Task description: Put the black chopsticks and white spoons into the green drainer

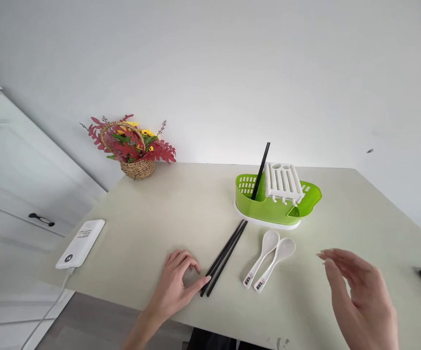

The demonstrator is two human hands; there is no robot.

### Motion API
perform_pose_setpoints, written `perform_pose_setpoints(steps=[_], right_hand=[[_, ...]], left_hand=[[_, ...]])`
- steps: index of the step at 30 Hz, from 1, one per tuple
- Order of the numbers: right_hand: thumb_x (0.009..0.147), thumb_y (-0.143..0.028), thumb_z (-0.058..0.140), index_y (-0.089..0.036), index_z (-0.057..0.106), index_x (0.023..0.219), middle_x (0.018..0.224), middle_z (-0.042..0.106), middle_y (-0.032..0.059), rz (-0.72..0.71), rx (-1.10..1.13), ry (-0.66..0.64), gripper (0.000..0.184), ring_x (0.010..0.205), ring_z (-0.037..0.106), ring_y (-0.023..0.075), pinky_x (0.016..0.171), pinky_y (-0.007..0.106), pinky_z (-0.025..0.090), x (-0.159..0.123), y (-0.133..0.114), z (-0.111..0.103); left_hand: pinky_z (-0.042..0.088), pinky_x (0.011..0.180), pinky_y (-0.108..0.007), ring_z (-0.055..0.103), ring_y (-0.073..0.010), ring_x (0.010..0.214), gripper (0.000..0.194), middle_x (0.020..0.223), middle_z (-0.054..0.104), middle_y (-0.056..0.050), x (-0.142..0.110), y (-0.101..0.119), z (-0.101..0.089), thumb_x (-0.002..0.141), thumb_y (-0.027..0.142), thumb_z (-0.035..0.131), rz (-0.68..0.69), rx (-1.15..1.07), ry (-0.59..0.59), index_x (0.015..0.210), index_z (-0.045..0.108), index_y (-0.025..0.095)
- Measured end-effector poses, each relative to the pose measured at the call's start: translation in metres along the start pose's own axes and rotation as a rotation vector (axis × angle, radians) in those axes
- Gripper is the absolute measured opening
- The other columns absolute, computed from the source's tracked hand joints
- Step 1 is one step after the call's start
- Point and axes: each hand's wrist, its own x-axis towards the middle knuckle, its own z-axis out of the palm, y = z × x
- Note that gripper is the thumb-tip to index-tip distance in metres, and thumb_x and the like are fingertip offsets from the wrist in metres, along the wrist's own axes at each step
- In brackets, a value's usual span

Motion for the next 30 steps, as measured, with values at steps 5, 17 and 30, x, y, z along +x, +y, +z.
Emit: perform_pose_setpoints(steps=[5, 17, 30], right_hand=[[0.075, -0.066, 0.068, -0.036, 0.064, 0.105, 0.106, 0.076, 0.0051, 0.100, 0.048, -0.042, 0.043, 0.111, 0.072, 0.0420, 0.101, 0.067, 0.054, -0.010, 0.046, 0.006], [0.078, -0.062, 0.071, -0.026, 0.064, 0.111, 0.105, 0.075, 0.0064, 0.208, 0.131, -0.049, 0.048, 0.105, 0.073, 0.0335, 0.103, 0.053, 0.055, -0.024, 0.082, 0.021], [0.080, -0.061, 0.071, -0.024, 0.065, 0.114, 0.110, 0.074, 0.0071, 0.234, 0.147, -0.060, 0.050, 0.107, 0.070, 0.0300, 0.106, 0.052, 0.050, -0.024, 0.086, 0.022]], left_hand=[[0.048, 0.088, -0.042, 0.061, -0.0237, 0.090, 0.027, 0.090, 0.065, -0.003, 0.001, 0.003, -0.002, 0.093, 0.049, 0.069, -0.012, 0.005, -0.045, 0.087, 0.059, 0.024], [0.048, 0.088, -0.040, 0.061, -0.0226, 0.090, 0.008, 0.091, 0.065, -0.003, 0.002, 0.007, -0.001, 0.094, 0.030, 0.064, 0.007, 0.023, -0.065, 0.093, 0.058, 0.025], [0.048, 0.089, -0.041, 0.062, -0.0217, 0.087, 0.013, 0.090, 0.064, -0.003, 0.002, -0.001, 0.005, 0.103, 0.036, 0.056, -0.030, 0.019, -0.059, 0.097, 0.058, 0.024]])
